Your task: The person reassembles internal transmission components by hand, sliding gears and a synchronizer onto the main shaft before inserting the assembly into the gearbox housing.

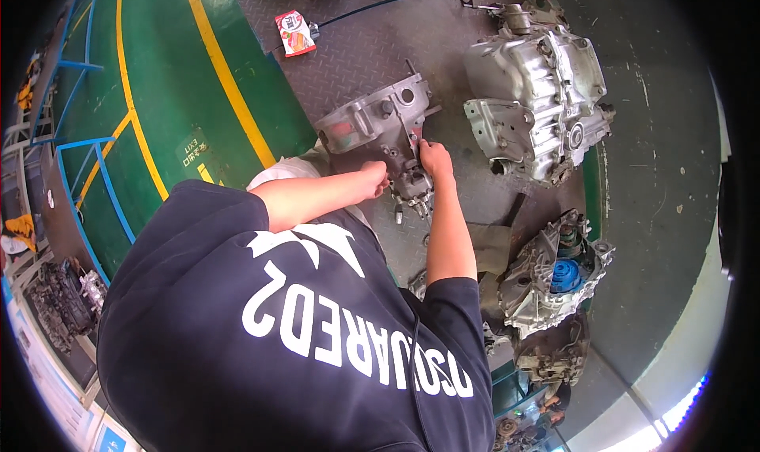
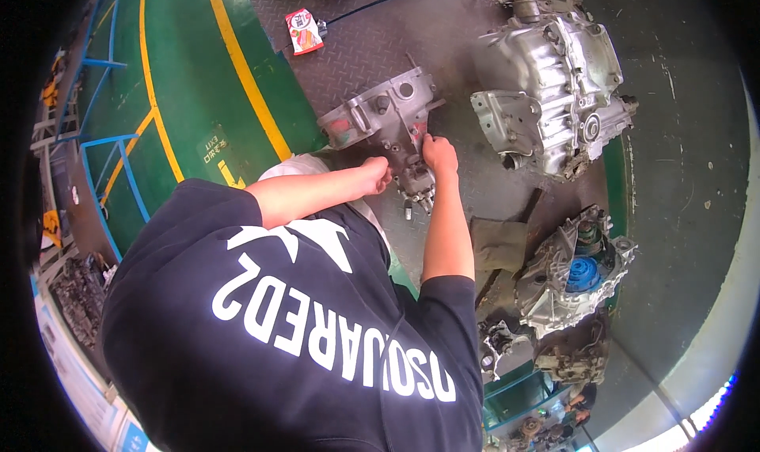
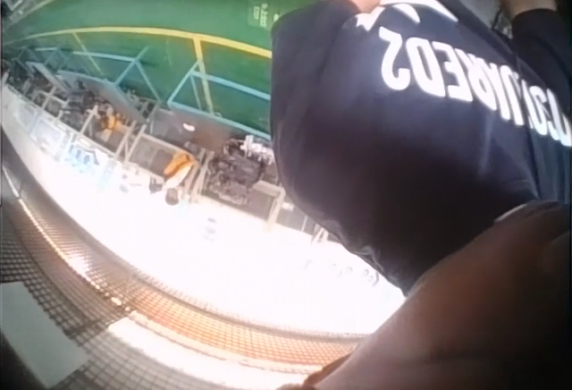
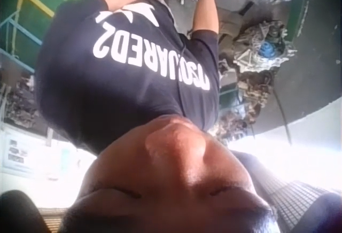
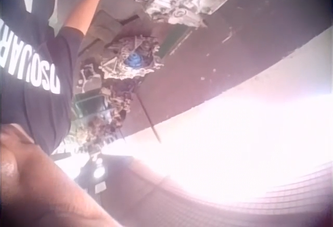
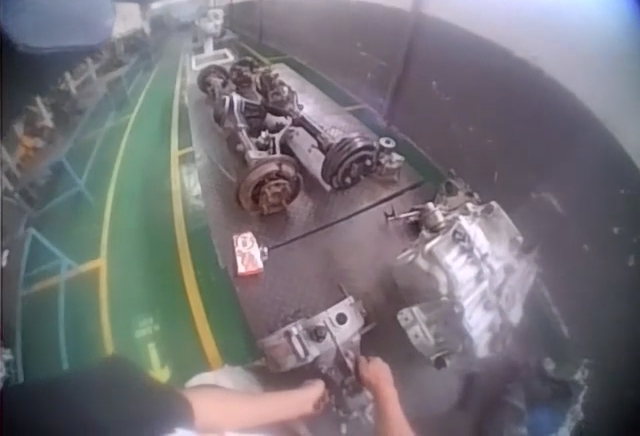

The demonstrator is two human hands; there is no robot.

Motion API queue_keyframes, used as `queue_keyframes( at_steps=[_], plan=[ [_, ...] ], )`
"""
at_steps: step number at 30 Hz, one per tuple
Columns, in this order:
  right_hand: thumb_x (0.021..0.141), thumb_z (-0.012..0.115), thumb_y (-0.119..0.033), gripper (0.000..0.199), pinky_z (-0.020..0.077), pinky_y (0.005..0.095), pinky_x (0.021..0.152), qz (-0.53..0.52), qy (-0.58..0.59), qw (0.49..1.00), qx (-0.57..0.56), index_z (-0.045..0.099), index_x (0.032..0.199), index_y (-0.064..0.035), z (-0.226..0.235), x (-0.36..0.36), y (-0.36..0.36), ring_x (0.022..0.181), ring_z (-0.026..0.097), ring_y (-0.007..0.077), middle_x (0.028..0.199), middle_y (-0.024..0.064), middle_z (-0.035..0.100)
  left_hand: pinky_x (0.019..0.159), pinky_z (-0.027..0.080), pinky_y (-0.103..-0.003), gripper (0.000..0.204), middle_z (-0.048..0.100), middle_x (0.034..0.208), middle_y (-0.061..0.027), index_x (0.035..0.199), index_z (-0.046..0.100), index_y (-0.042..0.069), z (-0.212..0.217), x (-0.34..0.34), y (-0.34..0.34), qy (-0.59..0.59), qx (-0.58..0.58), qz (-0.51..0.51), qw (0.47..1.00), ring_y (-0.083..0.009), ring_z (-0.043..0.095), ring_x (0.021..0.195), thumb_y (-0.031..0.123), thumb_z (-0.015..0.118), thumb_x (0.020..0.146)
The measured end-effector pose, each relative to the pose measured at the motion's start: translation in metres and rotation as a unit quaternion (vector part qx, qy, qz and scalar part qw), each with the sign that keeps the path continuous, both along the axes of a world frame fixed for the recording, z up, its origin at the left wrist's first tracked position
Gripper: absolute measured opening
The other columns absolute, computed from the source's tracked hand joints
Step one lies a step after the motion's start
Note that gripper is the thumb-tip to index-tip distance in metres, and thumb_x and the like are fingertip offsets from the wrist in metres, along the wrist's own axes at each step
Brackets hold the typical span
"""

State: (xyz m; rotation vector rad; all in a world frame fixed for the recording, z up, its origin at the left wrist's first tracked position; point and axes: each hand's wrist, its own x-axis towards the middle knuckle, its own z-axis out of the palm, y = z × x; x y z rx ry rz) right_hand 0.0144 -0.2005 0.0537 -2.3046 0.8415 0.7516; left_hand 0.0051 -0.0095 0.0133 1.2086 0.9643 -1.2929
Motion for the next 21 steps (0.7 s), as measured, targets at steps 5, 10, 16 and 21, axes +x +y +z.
queue_keyframes(
  at_steps=[5,10,16,21],
  plan=[
    [0.101,0.042,-0.049,0.060,0.0470,0.0517,0.104,-0.039,-0.014,0.997,-0.062,0.069,0.122,0.0005,-0.003,-0.005,0.012,0.119,0.062,0.0459,0.122,0.0305,0.066,0.051,0.044,-0.030,0.020,0.061,0.082,-0.0004,0.090,0.058,0.013,0.008,-0.003,0.009,-0.035,-0.009,-0.047,0.998,-0.0145,0.059,0.067,0.026,0.046,0.100],
    [0.104,0.047,-0.044,0.048,0.0530,0.0580,0.078,-0.044,-0.179,0.970,-0.159,0.063,0.091,-0.0010,0.073,-0.028,0.062,0.089,0.068,0.0491,0.092,0.0267,0.071,0.063,0.049,-0.033,0.032,0.065,0.089,-0.0011,0.104,0.063,0.006,0.057,0.025,0.046,-0.039,-0.081,-0.187,0.978,-0.0152,0.061,0.073,0.036,0.051,0.105],
    [0.101,0.053,-0.040,0.041,0.0559,0.0585,0.076,-0.009,-0.107,0.990,-0.097,0.062,0.100,0.0002,0.055,-0.079,0.142,0.083,0.071,0.0485,0.086,0.0291,0.071,0.062,0.046,-0.026,0.030,0.065,0.087,-0.0016,0.107,0.067,0.005,0.164,0.079,0.083,-0.197,-0.260,-0.402,0.856,-0.0093,0.057,0.070,0.032,0.054,0.105],
    [0.100,0.054,-0.034,0.036,0.0587,0.0550,0.072,-0.075,-0.108,0.982,-0.134,0.059,0.095,0.0012,0.035,-0.048,0.166,0.078,0.073,0.0435,0.084,0.0241,0.073,0.072,0.049,-0.032,0.019,0.065,0.086,-0.0041,0.098,0.062,0.003,0.217,0.127,0.062,-0.469,-0.285,-0.339,0.764,-0.0145,0.061,0.076,0.022,0.058,0.101]
  ],
)
